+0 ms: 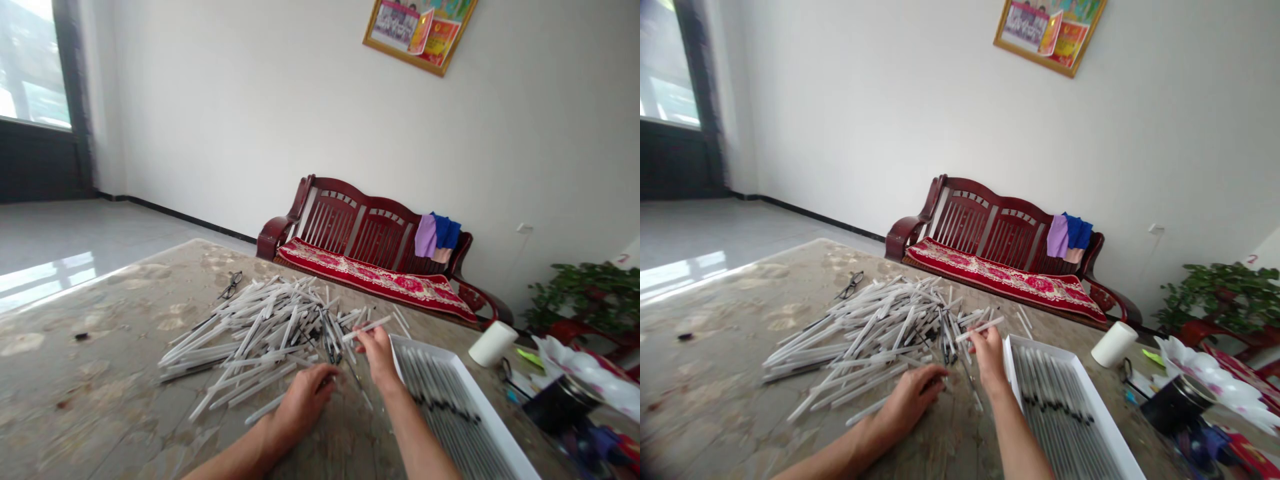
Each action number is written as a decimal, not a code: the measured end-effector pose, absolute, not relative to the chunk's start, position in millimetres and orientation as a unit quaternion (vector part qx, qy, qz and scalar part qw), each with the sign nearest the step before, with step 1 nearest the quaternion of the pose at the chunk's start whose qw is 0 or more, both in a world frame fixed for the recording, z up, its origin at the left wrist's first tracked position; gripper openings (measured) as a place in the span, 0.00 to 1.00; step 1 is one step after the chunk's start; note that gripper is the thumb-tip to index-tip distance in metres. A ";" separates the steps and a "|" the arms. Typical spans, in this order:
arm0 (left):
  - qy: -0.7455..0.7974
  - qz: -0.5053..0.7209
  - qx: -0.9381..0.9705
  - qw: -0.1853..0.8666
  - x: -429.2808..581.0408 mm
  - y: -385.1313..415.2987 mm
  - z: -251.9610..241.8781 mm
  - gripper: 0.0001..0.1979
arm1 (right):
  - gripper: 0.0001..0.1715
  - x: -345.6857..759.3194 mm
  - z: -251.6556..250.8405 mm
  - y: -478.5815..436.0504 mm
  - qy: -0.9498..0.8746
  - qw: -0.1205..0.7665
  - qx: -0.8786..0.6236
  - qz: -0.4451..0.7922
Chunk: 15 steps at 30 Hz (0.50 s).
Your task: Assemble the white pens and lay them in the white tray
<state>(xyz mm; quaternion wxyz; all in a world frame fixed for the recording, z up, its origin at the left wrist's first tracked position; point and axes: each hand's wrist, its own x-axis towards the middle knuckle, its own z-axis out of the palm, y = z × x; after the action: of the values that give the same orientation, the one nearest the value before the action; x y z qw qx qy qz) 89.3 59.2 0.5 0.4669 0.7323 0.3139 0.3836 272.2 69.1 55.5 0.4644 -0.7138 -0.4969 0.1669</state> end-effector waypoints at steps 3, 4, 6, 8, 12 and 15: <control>0.329 0.461 0.565 0.600 92.2 62.7 4.9 0.18 | 0.17 235.4 49.0 39.1 -0.451 0.599 -0.575 0.327; 0.319 0.476 0.520 0.634 91.6 63.9 7.6 0.20 | 0.18 224.6 46.0 31.3 -0.434 0.619 -0.557 0.344; 0.304 0.486 0.452 0.683 88.7 65.4 13.7 0.21 | 0.17 207.3 39.8 21.2 -0.403 0.652 -0.540 0.350; 0.304 0.486 0.389 0.722 85.1 66.2 18.7 0.22 | 0.16 195.7 33.8 17.7 -0.392 0.668 -0.536 0.336; 0.282 0.465 0.302 0.783 80.1 69.3 21.6 0.22 | 0.10 188.5 23.4 20.6 -0.453 0.636 -0.539 0.315; 0.281 0.481 0.261 0.789 77.4 75.5 21.5 0.20 | 0.09 204.7 20.1 24.9 -0.506 0.591 -0.565 0.274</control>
<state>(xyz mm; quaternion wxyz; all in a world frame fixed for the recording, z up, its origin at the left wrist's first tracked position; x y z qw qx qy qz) 77.4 75.5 21.5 0.7889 0.2607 0.2805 0.4805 204.7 24.9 20.1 0.5912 -0.5651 -0.5063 0.2736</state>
